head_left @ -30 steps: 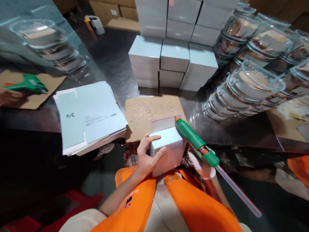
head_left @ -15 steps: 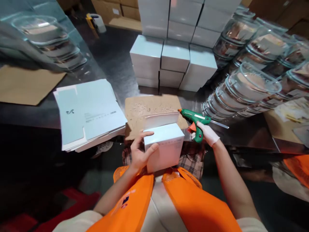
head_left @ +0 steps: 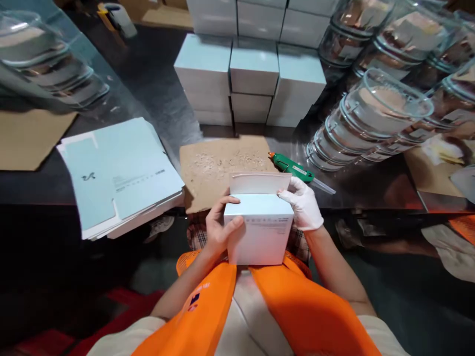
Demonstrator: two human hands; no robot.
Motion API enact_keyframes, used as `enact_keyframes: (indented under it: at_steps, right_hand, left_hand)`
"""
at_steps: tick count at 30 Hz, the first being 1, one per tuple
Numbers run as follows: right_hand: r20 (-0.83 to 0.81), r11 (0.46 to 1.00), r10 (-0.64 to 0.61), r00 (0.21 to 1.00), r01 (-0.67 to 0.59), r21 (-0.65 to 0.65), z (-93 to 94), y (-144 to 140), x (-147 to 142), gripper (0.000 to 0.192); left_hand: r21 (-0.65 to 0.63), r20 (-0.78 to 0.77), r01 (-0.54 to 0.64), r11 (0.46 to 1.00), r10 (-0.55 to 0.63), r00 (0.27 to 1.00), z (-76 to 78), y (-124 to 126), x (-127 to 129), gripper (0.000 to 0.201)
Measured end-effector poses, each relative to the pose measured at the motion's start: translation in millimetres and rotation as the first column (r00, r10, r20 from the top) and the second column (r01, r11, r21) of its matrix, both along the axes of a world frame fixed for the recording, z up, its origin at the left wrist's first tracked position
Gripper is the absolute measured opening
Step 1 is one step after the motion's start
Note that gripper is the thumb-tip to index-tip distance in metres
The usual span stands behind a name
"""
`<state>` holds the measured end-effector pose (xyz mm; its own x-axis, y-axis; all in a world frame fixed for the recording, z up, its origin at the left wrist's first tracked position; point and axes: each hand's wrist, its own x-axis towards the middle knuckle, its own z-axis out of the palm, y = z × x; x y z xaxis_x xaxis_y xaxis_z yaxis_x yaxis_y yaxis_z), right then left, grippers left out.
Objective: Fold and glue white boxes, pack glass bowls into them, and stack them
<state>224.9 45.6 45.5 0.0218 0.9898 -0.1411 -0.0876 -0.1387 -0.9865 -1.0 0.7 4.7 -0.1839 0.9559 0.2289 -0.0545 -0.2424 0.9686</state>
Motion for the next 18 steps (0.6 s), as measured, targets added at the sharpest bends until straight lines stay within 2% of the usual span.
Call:
enact_keyframes:
  at_steps: [1, 3, 5, 6, 8, 10, 12, 13, 14, 16, 18]
  right_hand:
    - [0.013, 0.998, 0.036, 0.999, -0.037, 0.054, -3.1, -1, 4, 0.049]
    - [0.059, 0.954, 0.219, 0.974, -0.226, 0.196, -3.4, -5, 14, 0.061]
    - [0.181, 0.832, 0.408, 0.895, -0.446, 0.331, 2.7, -7, 21, 0.072]
    - [0.275, 0.765, 0.451, 0.849, -0.527, 0.371, 6.5, -8, 22, 0.069]
    - [0.465, 0.662, 0.440, 0.768, -0.628, 0.409, 11.6, -8, 20, 0.052]
    - [0.564, 0.608, 0.388, 0.729, -0.662, 0.438, 10.0, -9, 13, 0.036]
    - [0.544, 0.619, 0.337, 0.768, -0.616, 0.487, 1.2, -13, 6, 0.028]
    - [0.500, 0.654, 0.292, 0.816, -0.551, 0.518, -5.2, -16, 1, 0.024]
    - [0.423, 0.706, 0.212, 0.881, -0.437, 0.557, -12.3, -19, -3, 0.022]
    - [0.213, 0.789, -0.012, 0.977, -0.121, 0.602, -26.2, -25, -12, 0.024]
    - [0.049, 0.793, -0.229, 0.972, 0.157, 0.589, -36.5, -28, -19, 0.032]
  left_hand:
    - [0.012, 0.074, -0.005, 1.000, 0.004, 0.997, -1.8, 2, 1, 0.056]
    - [0.075, 0.192, 0.002, 0.997, -0.017, 0.981, -4.9, 6, 0, 0.059]
    - [0.161, 0.164, 0.052, 0.986, -0.078, 0.983, -5.7, 9, -3, 0.048]
    - [0.201, 0.095, 0.082, 0.976, -0.102, 0.990, -4.9, 9, -5, 0.036]
    - [0.262, -0.050, 0.126, 0.957, -0.116, 0.992, -1.2, 8, -9, 0.022]
    - [0.307, -0.119, 0.142, 0.941, -0.110, 0.987, 4.1, 5, -11, 0.016]
    - [0.327, -0.133, 0.141, 0.934, -0.103, 0.986, 9.0, 3, -10, 0.013]
    - [0.333, -0.133, 0.138, 0.933, -0.098, 0.986, 10.9, 2, -8, 0.013]
    - [0.336, -0.122, 0.125, 0.933, -0.089, 0.989, 12.4, 2, -7, 0.013]
    - [0.321, -0.077, 0.085, 0.943, -0.063, 0.995, 14.0, 2, -2, 0.013]
    - [0.292, -0.023, 0.047, 0.955, -0.042, 0.999, 14.6, 3, 2, 0.014]
